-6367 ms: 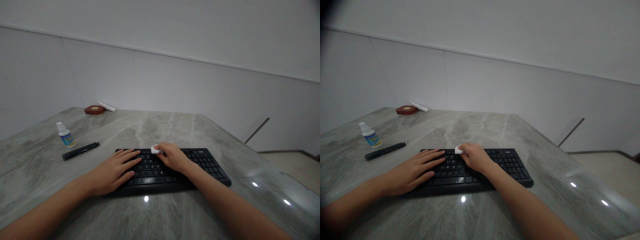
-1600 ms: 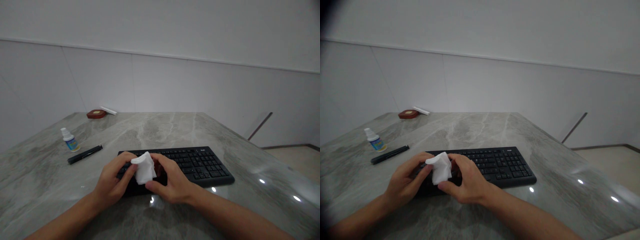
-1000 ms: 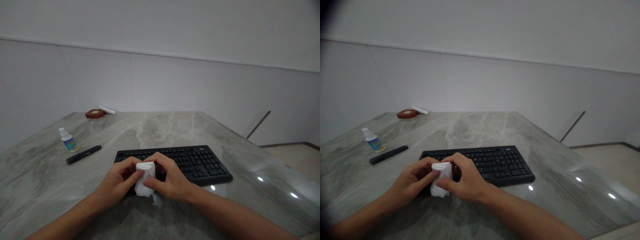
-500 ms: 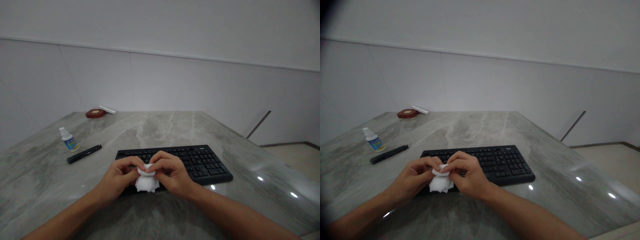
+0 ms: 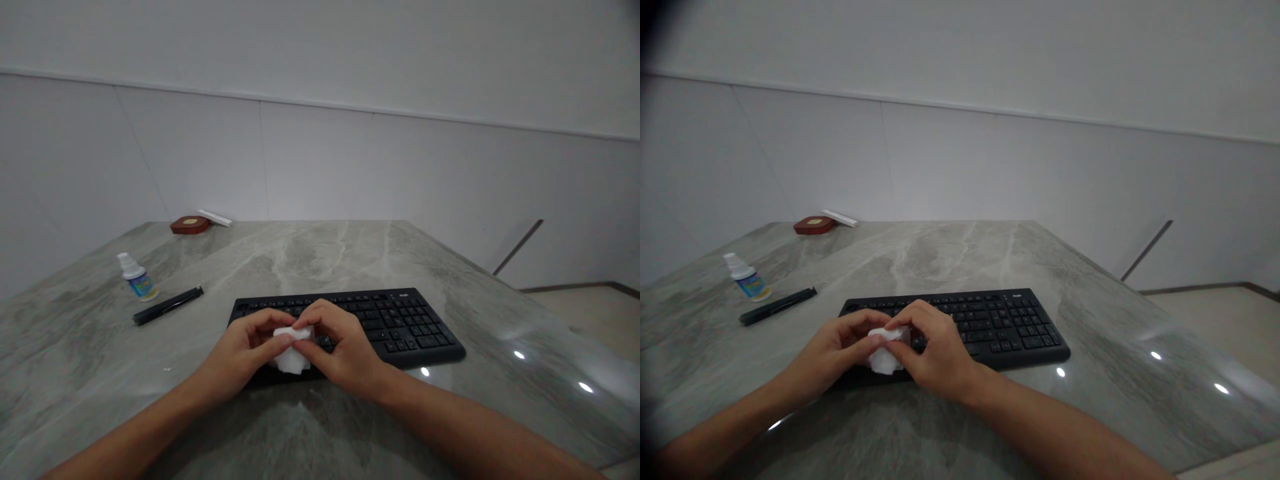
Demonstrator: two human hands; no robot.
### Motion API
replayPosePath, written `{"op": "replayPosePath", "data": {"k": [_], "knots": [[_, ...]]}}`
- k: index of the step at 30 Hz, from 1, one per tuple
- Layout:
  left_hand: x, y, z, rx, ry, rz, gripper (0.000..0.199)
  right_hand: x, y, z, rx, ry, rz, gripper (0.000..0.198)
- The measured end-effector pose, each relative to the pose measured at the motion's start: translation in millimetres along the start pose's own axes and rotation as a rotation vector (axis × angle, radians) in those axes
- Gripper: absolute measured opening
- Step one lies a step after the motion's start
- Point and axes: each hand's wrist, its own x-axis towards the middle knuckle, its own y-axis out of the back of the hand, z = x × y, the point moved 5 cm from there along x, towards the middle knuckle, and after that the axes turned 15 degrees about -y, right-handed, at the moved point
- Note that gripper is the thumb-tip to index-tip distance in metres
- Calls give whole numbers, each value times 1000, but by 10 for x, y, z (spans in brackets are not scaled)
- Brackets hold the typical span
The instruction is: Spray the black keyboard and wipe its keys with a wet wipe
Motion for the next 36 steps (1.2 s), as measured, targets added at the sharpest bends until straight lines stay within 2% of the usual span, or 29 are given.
{"op": "replayPosePath", "data": {"k": [3,7,9,11,14,18,22,24,27,30,33,36], "knots": [[8,-13,2,77,37,-49,25,4,-3,-22,-12,-6,-23,12],[9,2,27,85,36,-21,23,31,-37,51,13,-145,-67,20],[6,3,25,38,34,3,24,38,-40,64,-11,-153,-54,19],[-1,-13,-4,-42,70,0,29,39,-22,43,-26,-88,-16,13],[-21,-60,-63,-174,171,-36,36,23,24,-22,-38,94,41,2],[-27,-95,-58,-306,226,-26,38,-21,42,-104,-168,304,9,13],[-17,-93,-51,-314,226,-13,32,-38,28,-147,-202,315,-74,8],[-12,-79,-57,-267,193,-14,32,-26,17,-141,-185,262,-68,6],[-7,-46,-33,-144,113,0,30,13,12,-69,-170,109,3,17],[-9,-17,28,-30,51,30,28,32,-18,10,-188,9,-23,27],[-22,-27,63,89,39,-31,25,23,-27,23,-246,72,-46,24],[-39,-28,83,415,-44,-119,21,13,-26,28,-327,155,-45,25]]}}
